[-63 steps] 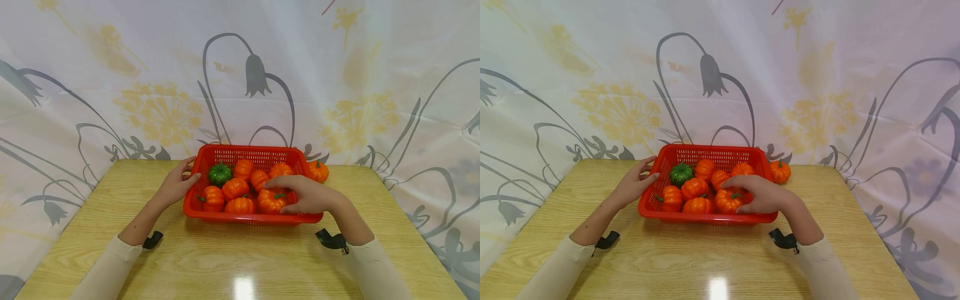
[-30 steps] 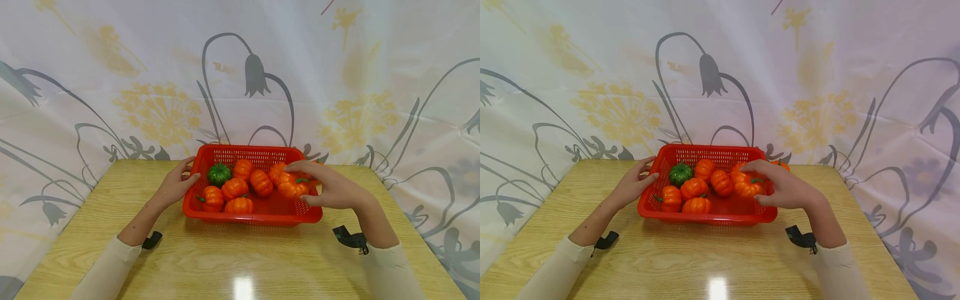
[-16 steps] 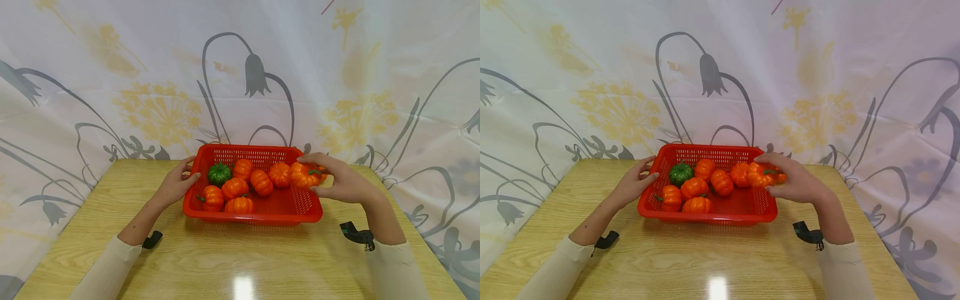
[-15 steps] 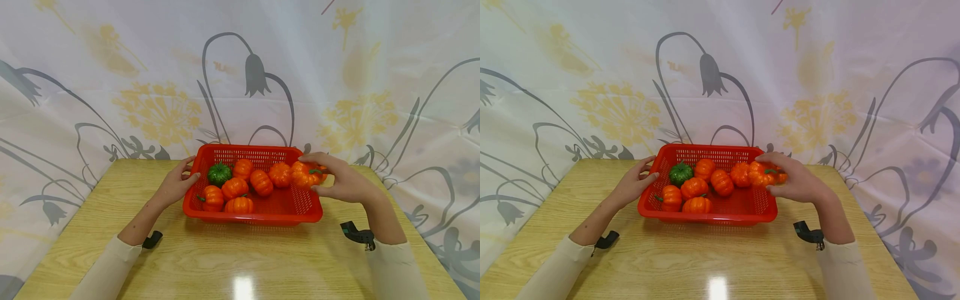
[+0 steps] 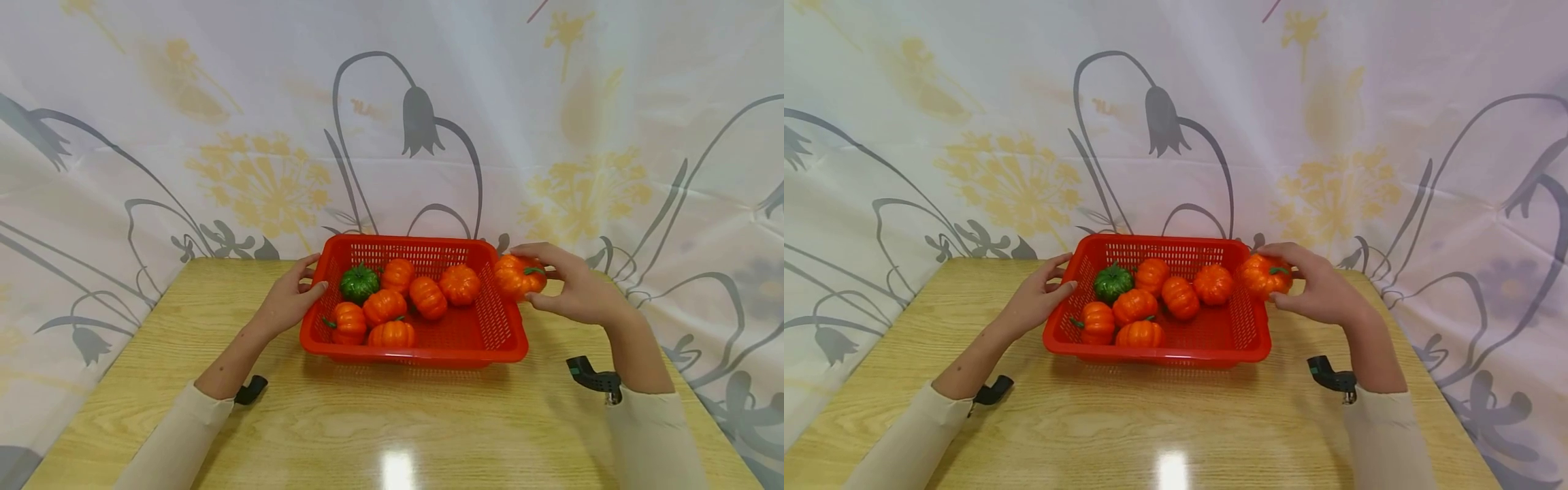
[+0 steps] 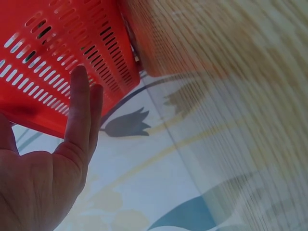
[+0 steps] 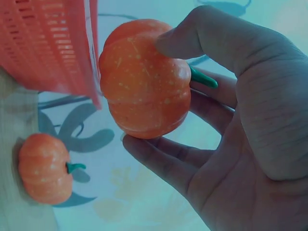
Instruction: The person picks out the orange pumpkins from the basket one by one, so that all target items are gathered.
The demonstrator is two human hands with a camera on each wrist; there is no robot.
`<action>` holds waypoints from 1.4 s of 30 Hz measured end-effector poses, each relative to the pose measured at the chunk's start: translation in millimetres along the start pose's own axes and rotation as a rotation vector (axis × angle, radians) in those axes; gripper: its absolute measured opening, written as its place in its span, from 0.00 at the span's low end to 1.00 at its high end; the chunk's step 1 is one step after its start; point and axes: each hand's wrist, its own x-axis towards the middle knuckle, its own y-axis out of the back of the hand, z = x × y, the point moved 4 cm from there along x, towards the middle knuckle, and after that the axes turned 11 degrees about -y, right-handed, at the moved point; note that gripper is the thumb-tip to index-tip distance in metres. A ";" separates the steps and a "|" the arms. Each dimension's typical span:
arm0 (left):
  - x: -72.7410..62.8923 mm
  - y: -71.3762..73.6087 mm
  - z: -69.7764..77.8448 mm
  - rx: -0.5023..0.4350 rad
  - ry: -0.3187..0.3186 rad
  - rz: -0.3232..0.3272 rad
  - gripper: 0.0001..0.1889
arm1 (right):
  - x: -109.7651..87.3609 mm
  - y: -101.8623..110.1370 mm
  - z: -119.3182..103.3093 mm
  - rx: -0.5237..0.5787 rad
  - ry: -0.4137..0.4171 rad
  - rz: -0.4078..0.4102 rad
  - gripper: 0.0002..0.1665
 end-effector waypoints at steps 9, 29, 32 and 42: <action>0.4 -0.5 -0.9 0.018 0.010 0.014 0.34 | -5.0 6.6 25.3 0.008 -0.075 0.056 0.41; 0.3 -1.2 0.3 0.020 0.010 0.028 0.34 | -16.0 13.2 71.4 0.013 -0.290 0.180 0.38; 0.2 -1.1 -0.7 0.014 0.005 0.027 0.34 | -16.7 12.5 81.1 0.000 -0.318 0.210 0.38; 0.5 -1.1 -1.0 0.014 -0.007 0.028 0.34 | -21.3 5.5 112.6 -0.025 -0.416 0.288 0.41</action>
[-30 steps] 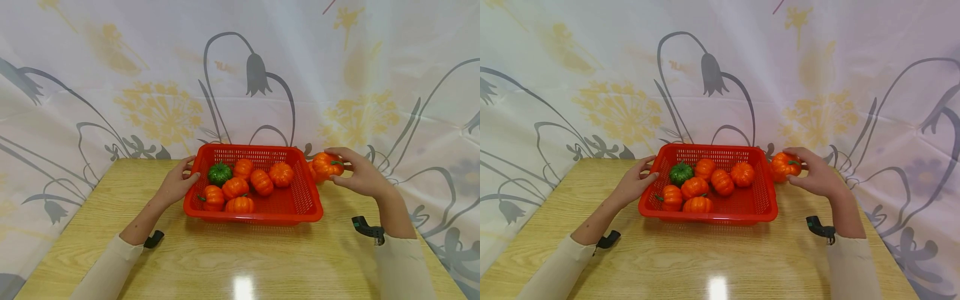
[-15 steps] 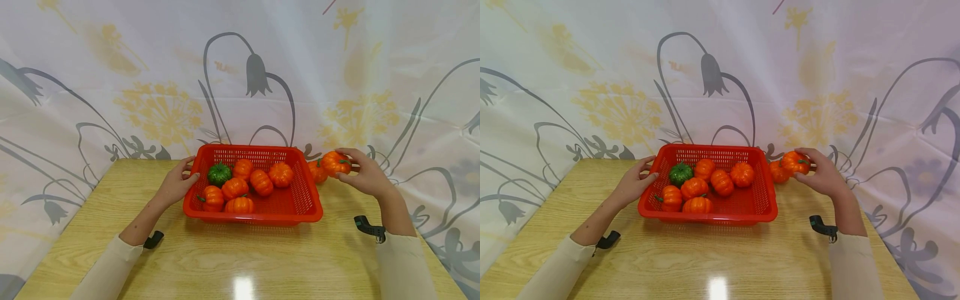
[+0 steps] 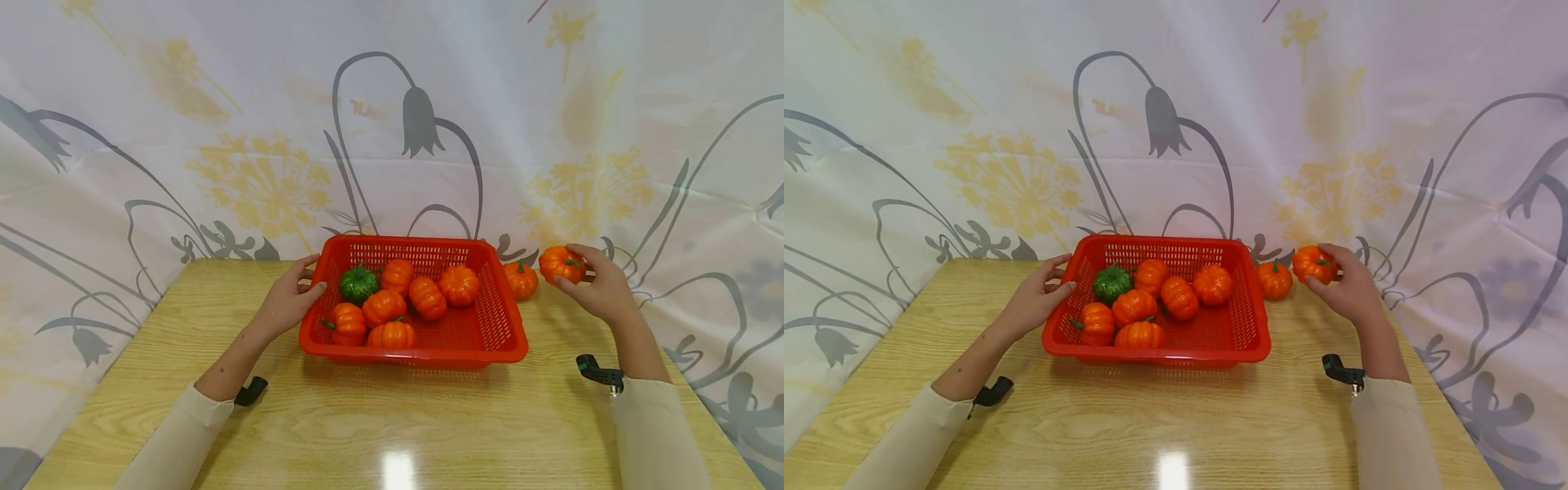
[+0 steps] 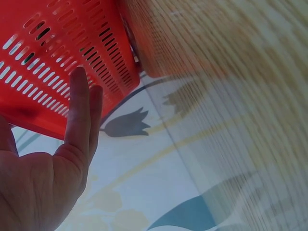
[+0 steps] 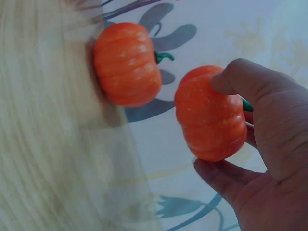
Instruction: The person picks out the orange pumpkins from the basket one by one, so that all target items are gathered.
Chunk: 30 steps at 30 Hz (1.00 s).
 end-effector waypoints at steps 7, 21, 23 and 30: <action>-0.5 0.6 0.8 -0.002 0.003 -0.001 0.34 | 0.7 -5.6 15.0 -0.032 -0.030 0.028 0.40; -0.6 0.3 1.1 -0.011 0.009 0.002 0.34 | 2.4 -23.4 30.4 -0.077 -0.092 0.038 0.38; -0.7 0.3 1.3 -0.013 0.009 0.002 0.34 | 2.7 -25.9 32.5 -0.092 -0.091 0.038 0.38; -1.0 0.7 1.3 -0.008 0.013 0.004 0.34 | 2.1 -33.3 39.4 -0.111 -0.096 0.001 0.37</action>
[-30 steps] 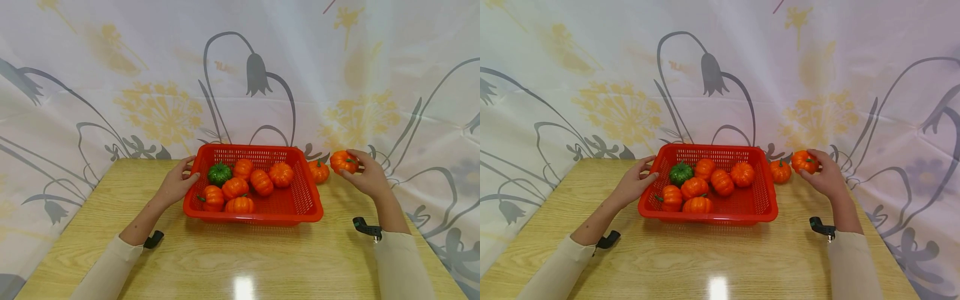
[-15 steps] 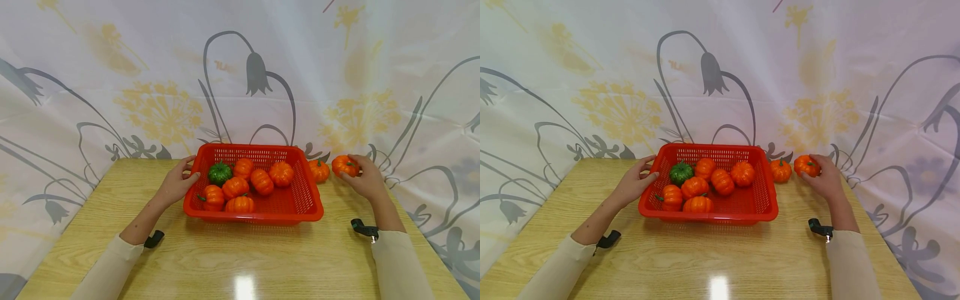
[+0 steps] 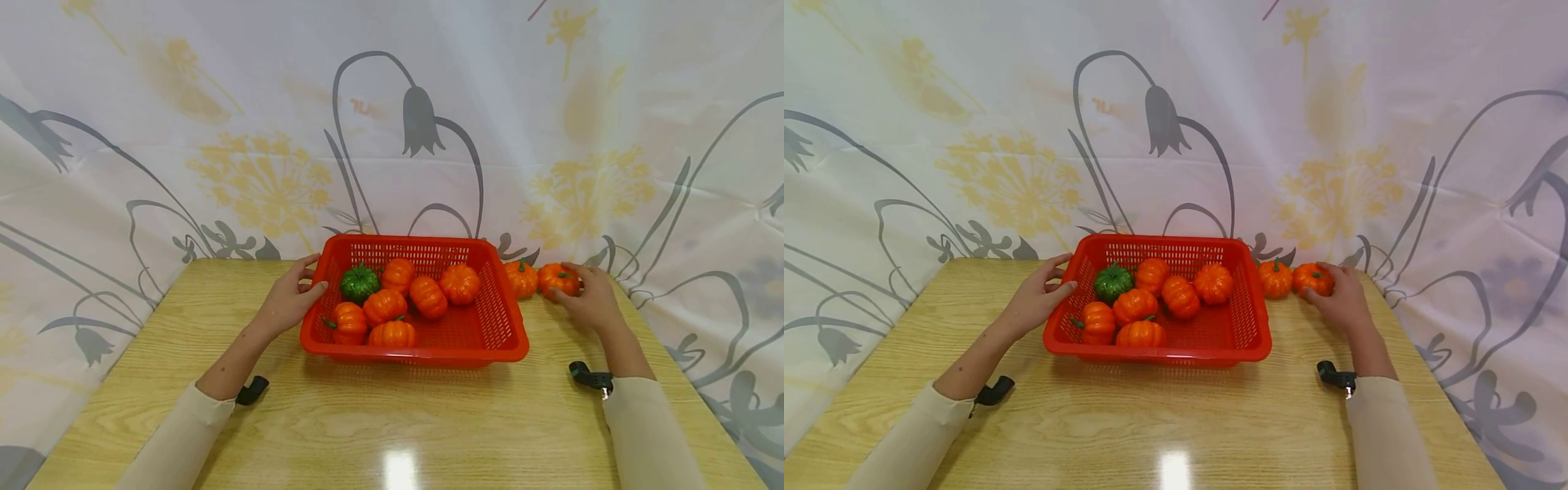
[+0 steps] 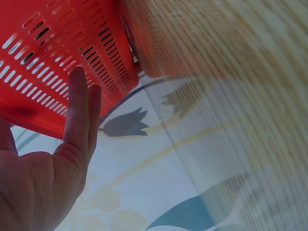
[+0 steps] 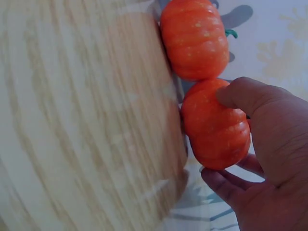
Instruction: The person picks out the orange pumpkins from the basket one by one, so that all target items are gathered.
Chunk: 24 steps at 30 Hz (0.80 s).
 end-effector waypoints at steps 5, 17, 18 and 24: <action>-0.2 0.0 0.1 -0.002 0.001 -0.001 0.34 | -1.2 -1.6 1.9 0.007 -0.028 -0.025 0.38; -0.5 0.0 -1.2 -0.004 0.003 -0.005 0.34 | 1.2 4.9 0.6 0.008 -0.048 -0.094 0.40; -0.4 0.1 -1.4 -0.005 0.002 -0.005 0.34 | 0.9 6.3 -1.0 0.010 -0.046 -0.095 0.40; 0.5 0.2 -1.8 -0.003 -0.004 -0.006 0.34 | -0.1 15.1 -14.5 0.030 -0.011 -0.069 0.38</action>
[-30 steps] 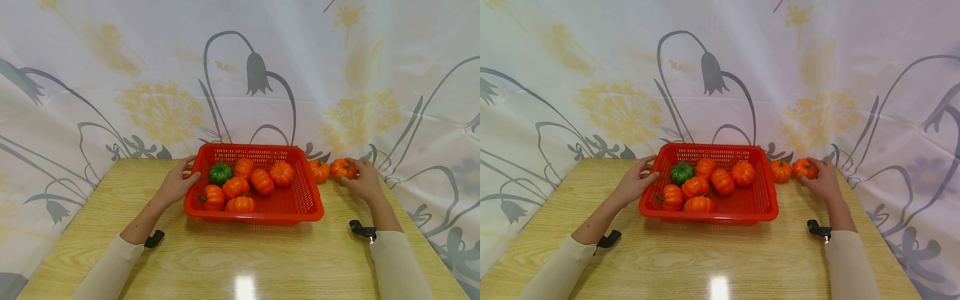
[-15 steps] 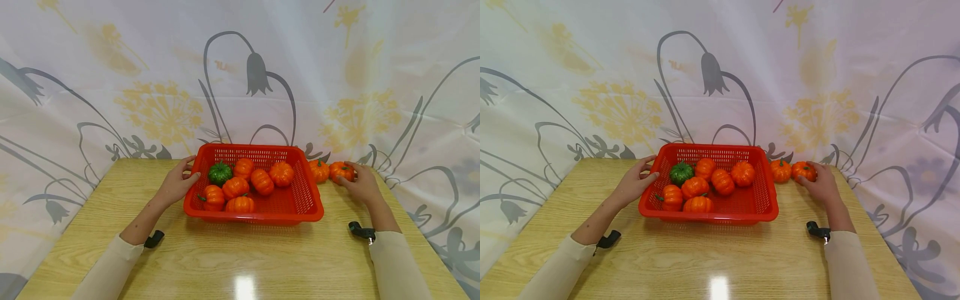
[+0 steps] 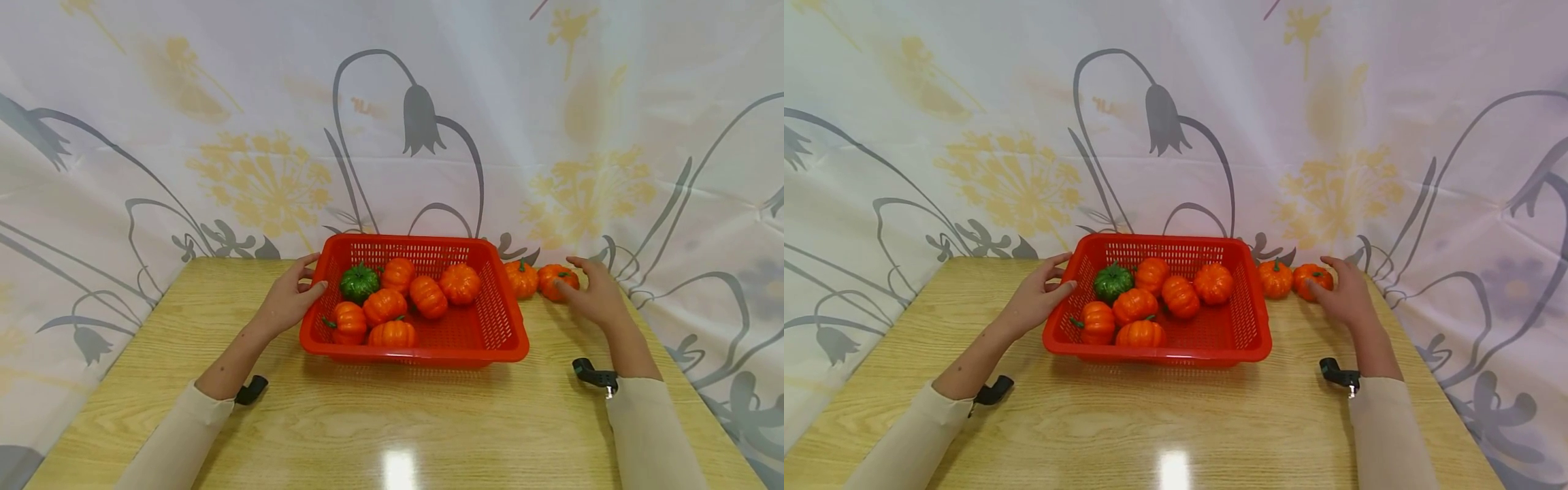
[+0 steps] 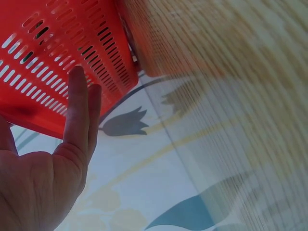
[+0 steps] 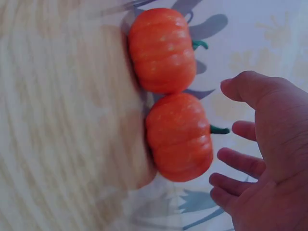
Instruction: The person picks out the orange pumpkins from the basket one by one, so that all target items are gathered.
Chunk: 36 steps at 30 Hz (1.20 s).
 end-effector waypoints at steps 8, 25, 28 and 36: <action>0.3 -0.2 1.3 0.003 0.005 -0.002 0.34 | -3.7 8.9 -24.2 0.003 0.054 0.017 0.37; 1.2 0.3 0.0 -0.004 0.009 -0.007 0.34 | -15.4 10.3 -80.4 0.049 0.207 -0.008 0.34; 1.5 0.1 -0.3 -0.006 0.007 -0.006 0.34 | -18.0 8.6 -90.9 0.034 0.245 -0.009 0.34; 1.8 0.5 -1.8 -0.011 0.001 -0.008 0.34 | -27.3 0.7 -117.8 0.018 0.355 -0.033 0.34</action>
